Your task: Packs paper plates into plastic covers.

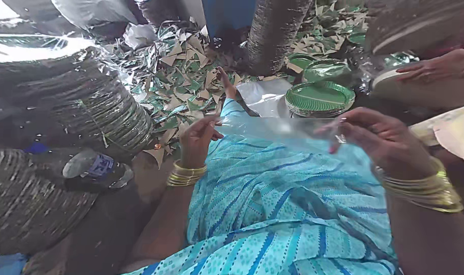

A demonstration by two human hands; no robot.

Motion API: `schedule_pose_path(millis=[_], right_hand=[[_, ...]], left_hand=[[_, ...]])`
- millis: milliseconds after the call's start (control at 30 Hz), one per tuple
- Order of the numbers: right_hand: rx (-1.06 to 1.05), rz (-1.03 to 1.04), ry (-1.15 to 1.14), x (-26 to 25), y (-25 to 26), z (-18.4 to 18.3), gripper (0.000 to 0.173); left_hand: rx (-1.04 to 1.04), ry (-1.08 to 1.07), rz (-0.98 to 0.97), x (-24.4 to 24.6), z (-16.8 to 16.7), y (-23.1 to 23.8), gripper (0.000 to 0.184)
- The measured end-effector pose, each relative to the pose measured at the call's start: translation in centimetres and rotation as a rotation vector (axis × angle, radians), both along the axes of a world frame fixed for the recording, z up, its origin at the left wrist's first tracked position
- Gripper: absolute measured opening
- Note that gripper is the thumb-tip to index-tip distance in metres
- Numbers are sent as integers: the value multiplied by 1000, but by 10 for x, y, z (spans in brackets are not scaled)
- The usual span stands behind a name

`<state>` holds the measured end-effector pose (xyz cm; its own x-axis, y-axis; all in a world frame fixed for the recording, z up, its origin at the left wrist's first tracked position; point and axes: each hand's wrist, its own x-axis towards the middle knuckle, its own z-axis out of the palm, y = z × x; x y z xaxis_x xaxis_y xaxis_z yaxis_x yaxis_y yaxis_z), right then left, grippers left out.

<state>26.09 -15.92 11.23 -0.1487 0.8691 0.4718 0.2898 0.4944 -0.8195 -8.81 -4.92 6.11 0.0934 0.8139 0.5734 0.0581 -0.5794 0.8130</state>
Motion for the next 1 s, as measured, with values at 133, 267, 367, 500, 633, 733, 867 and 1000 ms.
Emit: schedule_pose_path(millis=[133, 267, 367, 500, 633, 733, 867, 1000], right_hand=[[133, 93, 118, 49, -22, 40, 30], [201, -207, 282, 15, -25, 85, 32], [131, -368, 136, 17, 26, 113, 29], [0, -349, -440, 84, 110, 70, 20], [-154, -326, -549, 94, 152, 14, 28], [-247, -309, -474, 99, 179, -26, 34], [-372, -371, -533, 102, 214, -68, 50], [-434, -537, -662, 108, 247, -107, 62]], left_hand=[[492, 269, 44, -14, 55, -29, 20], [557, 309, 32, -7, 101, -44, 23], [449, 420, 88, 16, 113, -17, 27], [156, 549, 50, 51, 86, 49, 32], [-30, 722, -12, 74, 41, 90, 42], [-172, 814, -68, 88, 15, 111, 49], [-359, 931, -164, 112, -20, 144, 58], [-500, 922, -192, 138, -62, 174, 63]])
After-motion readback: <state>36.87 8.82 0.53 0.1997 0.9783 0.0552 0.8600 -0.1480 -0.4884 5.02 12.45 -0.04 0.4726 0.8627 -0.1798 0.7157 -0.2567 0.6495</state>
